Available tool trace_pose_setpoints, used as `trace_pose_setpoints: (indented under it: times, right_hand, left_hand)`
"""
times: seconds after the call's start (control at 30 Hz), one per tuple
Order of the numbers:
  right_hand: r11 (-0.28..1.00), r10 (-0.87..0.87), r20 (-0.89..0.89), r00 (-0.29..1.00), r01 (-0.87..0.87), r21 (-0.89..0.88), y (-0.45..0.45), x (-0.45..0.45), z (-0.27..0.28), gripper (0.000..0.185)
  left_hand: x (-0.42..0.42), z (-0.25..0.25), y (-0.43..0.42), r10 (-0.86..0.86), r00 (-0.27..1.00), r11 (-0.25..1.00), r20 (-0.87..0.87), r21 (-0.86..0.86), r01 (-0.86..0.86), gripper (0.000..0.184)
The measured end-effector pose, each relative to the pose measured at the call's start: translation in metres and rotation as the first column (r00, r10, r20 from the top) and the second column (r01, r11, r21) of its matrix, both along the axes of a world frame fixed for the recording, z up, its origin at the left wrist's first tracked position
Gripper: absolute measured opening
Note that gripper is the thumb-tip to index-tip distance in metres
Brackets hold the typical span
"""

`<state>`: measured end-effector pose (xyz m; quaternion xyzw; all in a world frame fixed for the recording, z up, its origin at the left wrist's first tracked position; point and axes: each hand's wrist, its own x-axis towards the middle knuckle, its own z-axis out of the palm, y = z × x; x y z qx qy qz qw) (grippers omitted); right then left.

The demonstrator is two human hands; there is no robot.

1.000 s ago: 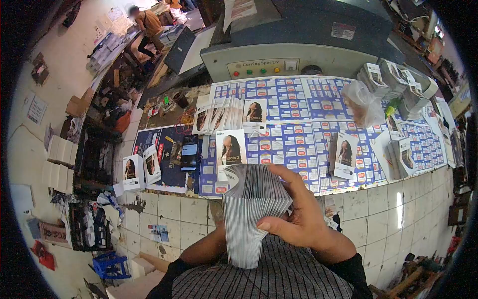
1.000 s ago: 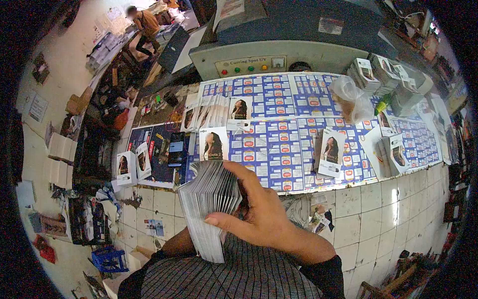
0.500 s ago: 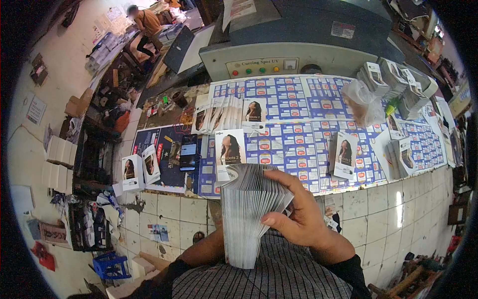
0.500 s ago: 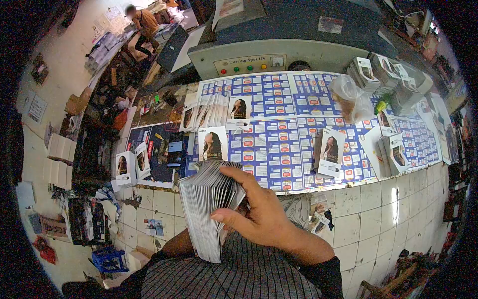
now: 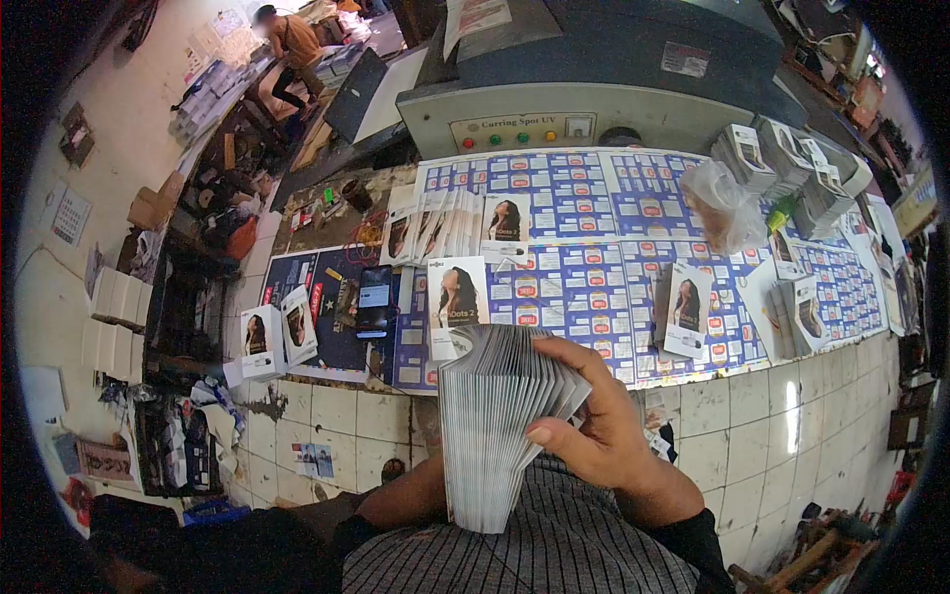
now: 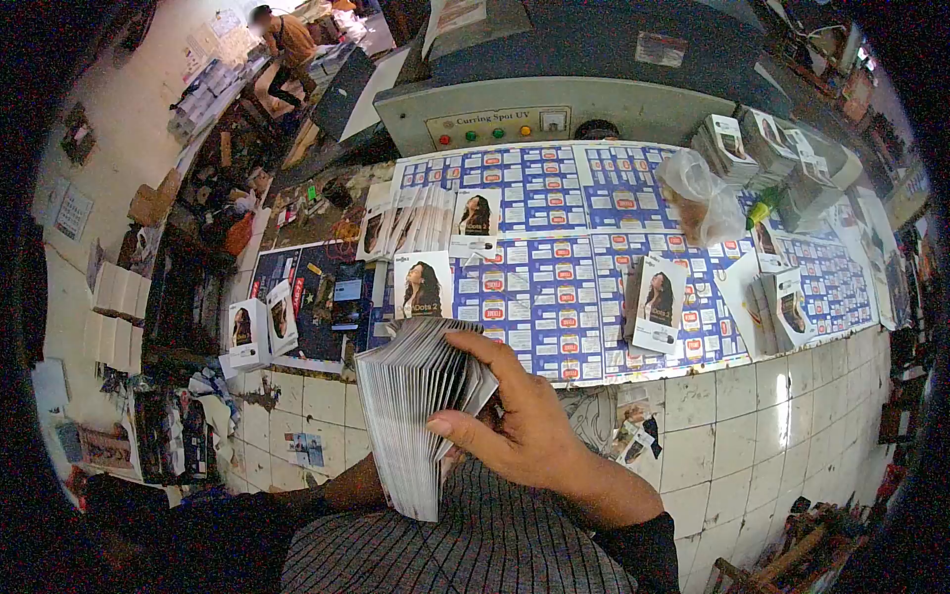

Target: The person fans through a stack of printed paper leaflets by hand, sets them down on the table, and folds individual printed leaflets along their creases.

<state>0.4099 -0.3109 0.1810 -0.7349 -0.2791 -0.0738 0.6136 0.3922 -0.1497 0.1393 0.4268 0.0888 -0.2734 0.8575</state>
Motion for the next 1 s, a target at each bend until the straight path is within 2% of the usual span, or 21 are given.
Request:
trace_pose_setpoints:
  times: [0.03,0.07,0.17,0.3,0.37,0.6,0.7,0.77,0.8,0.83,0.87,1.0]
  right_hand:
    - [0.998,0.049,-0.227,0.973,-0.037,0.059,-0.002,-0.005,0.010,0.069]
    - [0.990,0.108,-0.439,0.892,-0.059,0.125,-0.003,-0.008,0.015,0.070]
    - [0.998,0.060,-0.372,0.926,-0.053,0.028,-0.005,-0.007,0.013,0.066]
    - [0.998,0.056,-0.396,0.916,-0.048,0.030,-0.004,-0.007,0.014,0.062]
    - [0.998,0.059,-0.292,0.955,-0.047,0.046,-0.003,-0.007,0.009,0.057]
    - [0.992,0.070,-0.274,0.959,-0.038,0.121,-0.001,-0.006,0.006,0.053]
    - [0.990,0.098,-0.353,0.930,-0.056,0.129,-0.002,-0.005,0.007,0.054]
    - [1.000,-0.028,-0.076,0.997,0.027,-0.013,-0.002,0.000,0.004,0.049]
    - [1.000,-0.027,-0.075,0.997,0.026,-0.014,0.000,0.001,0.005,0.049]
    - [0.979,-0.201,0.076,0.977,0.204,-0.032,0.003,0.001,0.006,0.047]
    - [0.926,-0.361,0.226,0.905,0.376,-0.023,0.004,0.001,0.006,0.045]
    - [0.948,-0.303,0.308,0.902,0.318,0.001,-0.001,0.003,-0.015,0.043]
  left_hand:
    - [-0.003,0.001,0.003,0.002,1.000,1.000,-0.001,0.002,-0.002,0.069]
    - [-0.002,0.003,-0.002,0.003,1.000,1.000,-0.002,0.004,-0.003,0.069]
    - [0.004,0.011,-0.005,0.008,1.000,1.000,-0.003,0.010,-0.008,0.071]
    - [-0.006,0.010,0.001,0.006,1.000,1.000,-0.002,0.008,-0.006,0.071]
    - [-0.004,0.009,0.000,0.003,1.000,1.000,0.000,0.004,-0.003,0.071]
    - [-0.006,0.006,0.000,-0.003,1.000,1.000,0.002,-0.012,0.003,0.071]
    - [0.000,0.006,-0.004,-0.005,1.000,1.000,0.003,-0.020,0.005,0.070]
    - [0.004,0.007,-0.005,-0.006,1.000,1.000,0.004,-0.024,0.006,0.070]
    - [0.012,0.008,-0.005,-0.006,1.000,1.000,0.005,-0.026,0.006,0.070]
    - [0.005,0.007,0.001,-0.006,1.000,1.000,0.005,-0.029,0.006,0.070]
    - [0.010,0.007,-0.004,-0.006,1.000,1.000,0.006,-0.031,0.007,0.070]
    - [0.013,0.007,-0.005,-0.013,1.000,0.999,0.004,-0.041,0.013,0.070]
